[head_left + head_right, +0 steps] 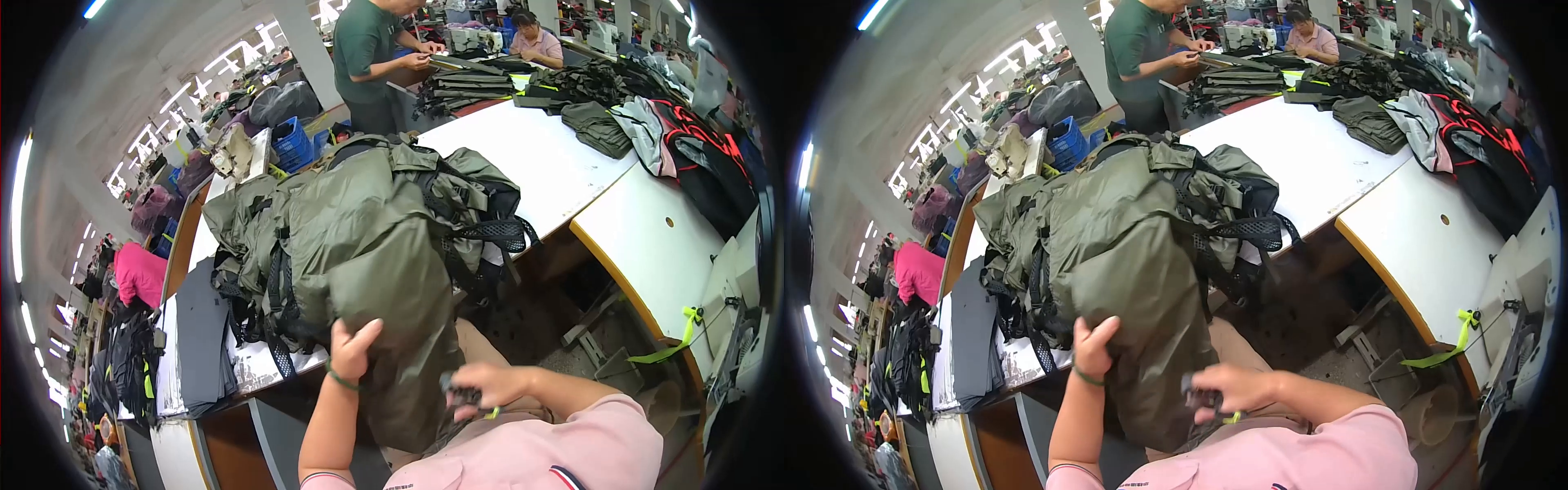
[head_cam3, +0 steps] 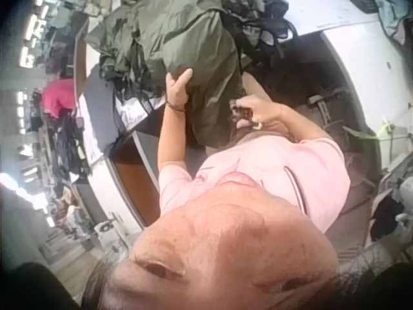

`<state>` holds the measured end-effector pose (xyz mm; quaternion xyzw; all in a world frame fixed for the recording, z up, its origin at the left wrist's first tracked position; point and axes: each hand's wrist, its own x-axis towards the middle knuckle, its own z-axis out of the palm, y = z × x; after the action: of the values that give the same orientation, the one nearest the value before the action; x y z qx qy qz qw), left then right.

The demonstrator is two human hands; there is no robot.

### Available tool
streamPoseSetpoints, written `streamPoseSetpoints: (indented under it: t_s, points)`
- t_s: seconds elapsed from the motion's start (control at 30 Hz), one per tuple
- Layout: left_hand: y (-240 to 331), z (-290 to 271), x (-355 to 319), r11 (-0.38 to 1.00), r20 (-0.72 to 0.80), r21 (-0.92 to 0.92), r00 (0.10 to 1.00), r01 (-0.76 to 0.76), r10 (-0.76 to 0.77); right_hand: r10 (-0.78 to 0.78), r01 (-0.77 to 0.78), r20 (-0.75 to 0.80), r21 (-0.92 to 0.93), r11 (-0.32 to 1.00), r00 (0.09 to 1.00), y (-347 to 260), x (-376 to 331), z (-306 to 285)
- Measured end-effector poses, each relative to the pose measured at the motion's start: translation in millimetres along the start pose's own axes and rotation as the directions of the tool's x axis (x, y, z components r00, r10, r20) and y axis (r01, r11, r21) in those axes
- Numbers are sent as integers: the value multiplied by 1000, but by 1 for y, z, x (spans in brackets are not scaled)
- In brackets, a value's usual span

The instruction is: The person is using small scissors to trim loose threads from green fabric vests or bags.

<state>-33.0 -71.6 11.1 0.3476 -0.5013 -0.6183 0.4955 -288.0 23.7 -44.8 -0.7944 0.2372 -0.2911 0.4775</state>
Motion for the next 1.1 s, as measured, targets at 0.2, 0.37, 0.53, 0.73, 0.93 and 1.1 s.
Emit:
streamPoseSetpoints:
  t_s: [0.2, 0.37, 0.53, 0.73, 0.93, 1.1]
  points:
    - [-10, -59, -64, 910, 0, -299, 953, -288, 302, 182, 79, -681, 333, 940, 709, 12, 21, -57]
    - [-11, -52, -91, 805, 187, -508, 872, -308, 452, 300, 100, -538, 593, 799, 788, 42, 46, -54]
    - [-61, -105, -149, 830, -56, -489, 959, -270, 279, 362, 46, -352, 768, 639, 863, 44, 76, -26]
    - [-5, -139, -153, 669, 527, 548, 828, -502, 189, 304, 162, -336, 863, 478, 892, 1, 82, -48]
    - [13, -76, -149, 865, 168, 468, 979, -180, 112, 277, 225, -539, 687, 691, 796, -1, 66, -63]
    - [-16, -108, -165, 818, 53, 553, 973, 157, -223, 193, 53, -488, 445, 894, 851, 0, 61, -50]
